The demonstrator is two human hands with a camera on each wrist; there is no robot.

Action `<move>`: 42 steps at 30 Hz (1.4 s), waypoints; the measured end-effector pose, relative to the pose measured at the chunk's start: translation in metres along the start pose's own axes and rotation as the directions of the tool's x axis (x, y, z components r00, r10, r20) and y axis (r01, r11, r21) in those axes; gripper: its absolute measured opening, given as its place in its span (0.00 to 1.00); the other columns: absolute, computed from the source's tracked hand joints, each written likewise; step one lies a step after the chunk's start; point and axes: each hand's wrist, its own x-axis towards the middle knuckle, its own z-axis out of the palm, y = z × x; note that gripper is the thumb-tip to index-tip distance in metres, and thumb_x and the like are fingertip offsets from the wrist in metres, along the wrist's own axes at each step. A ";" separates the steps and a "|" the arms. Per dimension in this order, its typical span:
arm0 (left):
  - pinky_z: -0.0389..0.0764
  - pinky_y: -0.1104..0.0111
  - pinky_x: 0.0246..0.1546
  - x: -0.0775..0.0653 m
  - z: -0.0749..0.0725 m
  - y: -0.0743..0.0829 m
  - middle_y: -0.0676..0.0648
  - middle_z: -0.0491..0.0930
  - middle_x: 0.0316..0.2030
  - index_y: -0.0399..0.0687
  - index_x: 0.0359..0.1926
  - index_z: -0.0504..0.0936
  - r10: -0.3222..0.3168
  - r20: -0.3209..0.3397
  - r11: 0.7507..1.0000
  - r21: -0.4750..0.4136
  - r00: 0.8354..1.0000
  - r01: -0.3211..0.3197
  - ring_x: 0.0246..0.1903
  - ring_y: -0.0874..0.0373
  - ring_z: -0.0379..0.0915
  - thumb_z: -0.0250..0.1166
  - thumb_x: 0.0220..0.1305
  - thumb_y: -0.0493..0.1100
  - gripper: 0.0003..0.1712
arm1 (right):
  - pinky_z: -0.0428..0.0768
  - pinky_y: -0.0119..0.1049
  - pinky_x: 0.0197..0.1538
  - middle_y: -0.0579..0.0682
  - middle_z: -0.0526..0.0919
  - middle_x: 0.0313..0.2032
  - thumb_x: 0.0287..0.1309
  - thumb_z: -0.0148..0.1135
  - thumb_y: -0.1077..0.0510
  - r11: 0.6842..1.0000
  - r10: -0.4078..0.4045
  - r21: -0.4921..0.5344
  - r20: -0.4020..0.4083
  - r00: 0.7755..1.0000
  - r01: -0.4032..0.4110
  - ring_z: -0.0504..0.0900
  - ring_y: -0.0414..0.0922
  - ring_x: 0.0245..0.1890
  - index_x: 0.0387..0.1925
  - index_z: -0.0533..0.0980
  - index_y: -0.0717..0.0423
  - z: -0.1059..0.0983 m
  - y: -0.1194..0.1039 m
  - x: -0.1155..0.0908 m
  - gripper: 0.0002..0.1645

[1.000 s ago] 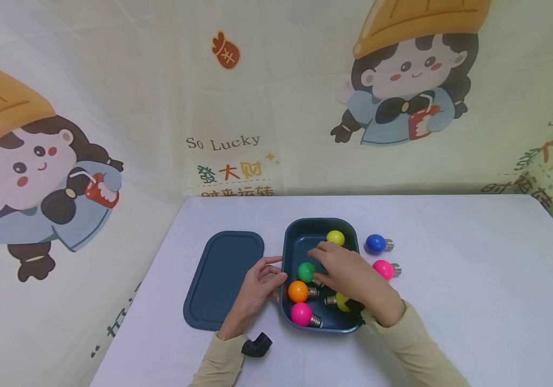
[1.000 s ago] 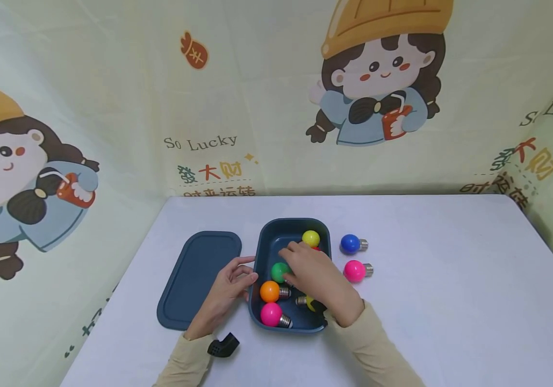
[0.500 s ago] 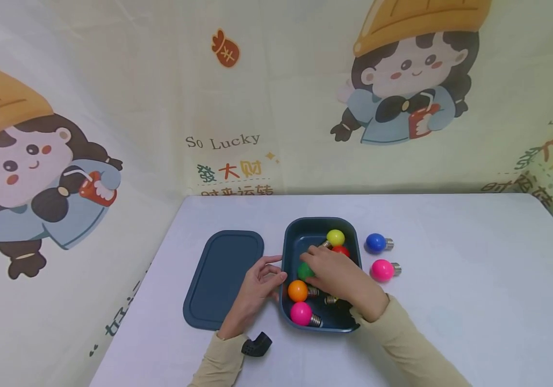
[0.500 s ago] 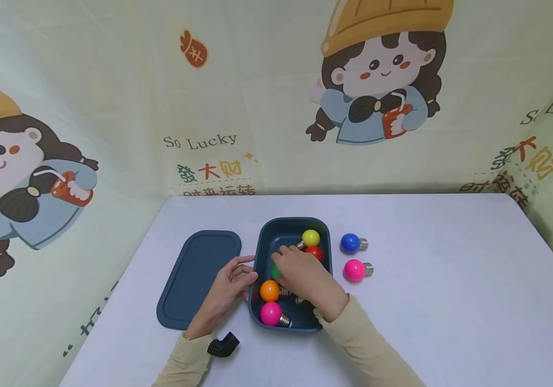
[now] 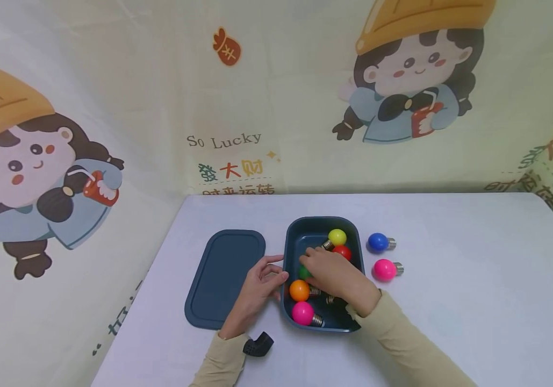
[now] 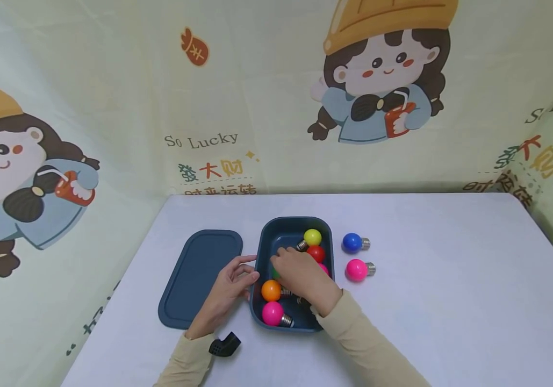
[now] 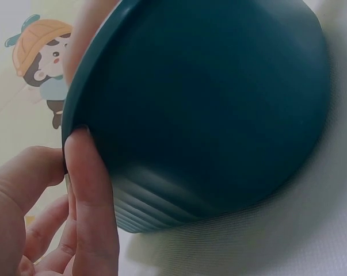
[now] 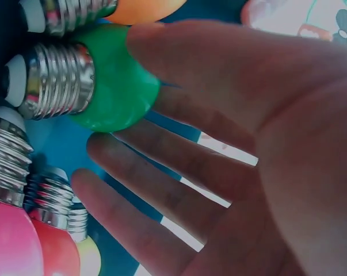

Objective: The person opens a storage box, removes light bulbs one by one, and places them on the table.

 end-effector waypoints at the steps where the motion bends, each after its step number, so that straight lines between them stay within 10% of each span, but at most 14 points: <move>1: 0.81 0.71 0.28 0.000 0.000 0.000 0.45 0.78 0.40 0.47 0.64 0.73 0.000 0.000 1.000 0.003 1.000 0.000 0.28 0.58 0.75 0.69 0.65 0.44 0.28 | 0.86 0.41 0.44 0.55 0.83 0.41 0.57 0.72 0.53 1.000 -0.004 -0.001 0.000 1.000 0.004 0.83 0.49 0.44 0.48 0.82 0.58 0.000 0.000 0.000 0.20; 42: 0.82 0.70 0.27 -0.002 0.005 0.001 0.43 0.79 0.41 0.50 0.63 0.73 0.004 -0.017 1.000 0.015 1.000 -0.004 0.31 0.57 0.77 0.69 0.64 0.45 0.28 | 0.85 0.40 0.48 0.53 0.81 0.47 0.55 0.73 0.56 0.992 -0.110 0.043 -0.157 0.981 0.118 0.83 0.48 0.46 0.54 0.80 0.58 -0.017 0.014 -0.036 0.25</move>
